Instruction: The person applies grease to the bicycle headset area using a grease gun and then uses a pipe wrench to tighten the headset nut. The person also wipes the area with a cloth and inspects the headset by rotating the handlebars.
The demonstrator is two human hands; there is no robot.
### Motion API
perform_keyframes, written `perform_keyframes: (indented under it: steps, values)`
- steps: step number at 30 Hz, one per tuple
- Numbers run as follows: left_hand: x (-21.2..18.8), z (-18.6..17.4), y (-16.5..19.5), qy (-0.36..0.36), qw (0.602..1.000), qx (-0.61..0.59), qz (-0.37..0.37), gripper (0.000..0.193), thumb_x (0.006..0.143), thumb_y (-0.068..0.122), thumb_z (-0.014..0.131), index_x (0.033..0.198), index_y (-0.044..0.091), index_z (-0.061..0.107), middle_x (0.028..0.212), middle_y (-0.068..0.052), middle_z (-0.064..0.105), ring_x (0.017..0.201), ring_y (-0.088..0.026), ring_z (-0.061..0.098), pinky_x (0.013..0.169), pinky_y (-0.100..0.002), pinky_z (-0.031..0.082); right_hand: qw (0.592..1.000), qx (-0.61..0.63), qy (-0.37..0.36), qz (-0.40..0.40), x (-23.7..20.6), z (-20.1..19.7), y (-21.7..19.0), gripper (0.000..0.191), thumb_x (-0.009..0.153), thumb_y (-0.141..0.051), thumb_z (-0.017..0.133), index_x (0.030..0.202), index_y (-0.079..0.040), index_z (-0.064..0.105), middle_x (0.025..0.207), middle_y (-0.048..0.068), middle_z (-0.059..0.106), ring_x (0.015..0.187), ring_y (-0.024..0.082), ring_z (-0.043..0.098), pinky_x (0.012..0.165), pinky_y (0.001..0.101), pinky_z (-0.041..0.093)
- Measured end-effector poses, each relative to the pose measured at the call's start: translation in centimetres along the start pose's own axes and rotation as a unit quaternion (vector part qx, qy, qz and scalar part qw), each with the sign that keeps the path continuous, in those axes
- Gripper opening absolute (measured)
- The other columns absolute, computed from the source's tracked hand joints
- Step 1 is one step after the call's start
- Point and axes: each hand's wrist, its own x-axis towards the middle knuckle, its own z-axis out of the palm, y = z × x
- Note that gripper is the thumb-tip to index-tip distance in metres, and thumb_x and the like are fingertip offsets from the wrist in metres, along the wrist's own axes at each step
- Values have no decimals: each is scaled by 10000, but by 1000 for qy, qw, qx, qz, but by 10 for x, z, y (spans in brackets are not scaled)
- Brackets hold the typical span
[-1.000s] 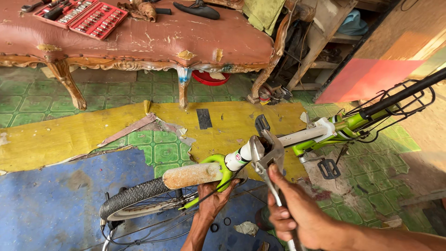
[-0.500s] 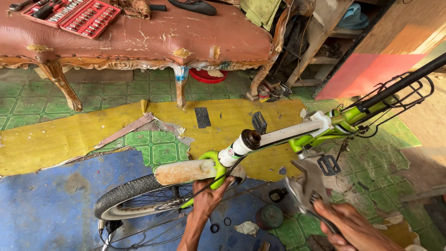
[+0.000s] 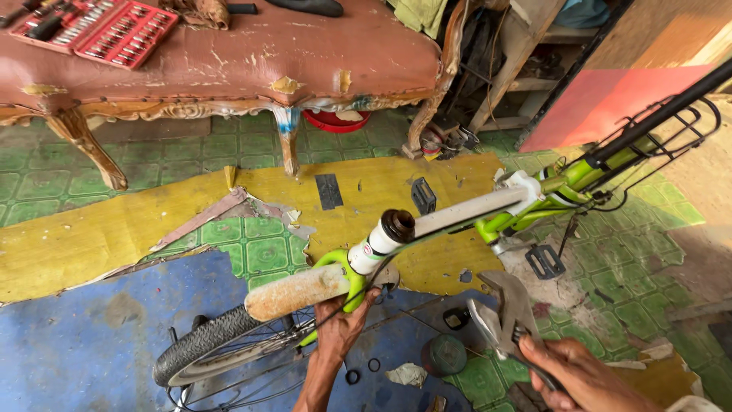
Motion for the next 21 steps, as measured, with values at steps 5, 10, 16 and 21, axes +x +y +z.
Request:
perform_keyframes:
  steps: [5, 10, 16, 21]
  values:
    - [-9, -6, 11, -24, 999, -39, -26, 316, 829, 328, 827, 992, 58, 808, 909, -100, 818, 818, -250, 770, 771, -415, 580, 997, 22, -45, -57, -7, 12, -87, 615, 885, -586, 641, 695, -8, 557, 442, 17, 448, 300, 130, 363, 273, 320, 301]
    - [-14, -9, 16, -17, 999, 17, 23, 330, 809, 320, 842, 1002, 53, 821, 906, -129, 807, 821, -312, 738, 762, -462, 546, 987, -60, -121, -89, 7, 8, -146, 585, 896, -562, 624, 713, -11, 555, 467, -5, 431, 332, 88, 373, 285, 265, 279]
    - [-16, -10, 18, -29, 999, 30, -2, 369, 807, 365, 847, 992, 48, 811, 900, -130, 807, 831, -313, 742, 793, -463, 552, 973, -74, -189, -113, 23, 6, -160, 529, 922, -510, 645, 762, -12, 563, 527, -9, 431, 388, 58, 364, 312, 231, 253]
    - [-14, -11, 18, -31, 998, 57, 11, 399, 797, 375, 851, 1009, 41, 803, 927, -155, 787, 874, -359, 707, 819, -502, 516, 967, -69, -213, -119, 39, 4, -168, 451, 902, -464, 654, 809, -29, 575, 603, -15, 512, 430, 43, 381, 329, 224, 248]
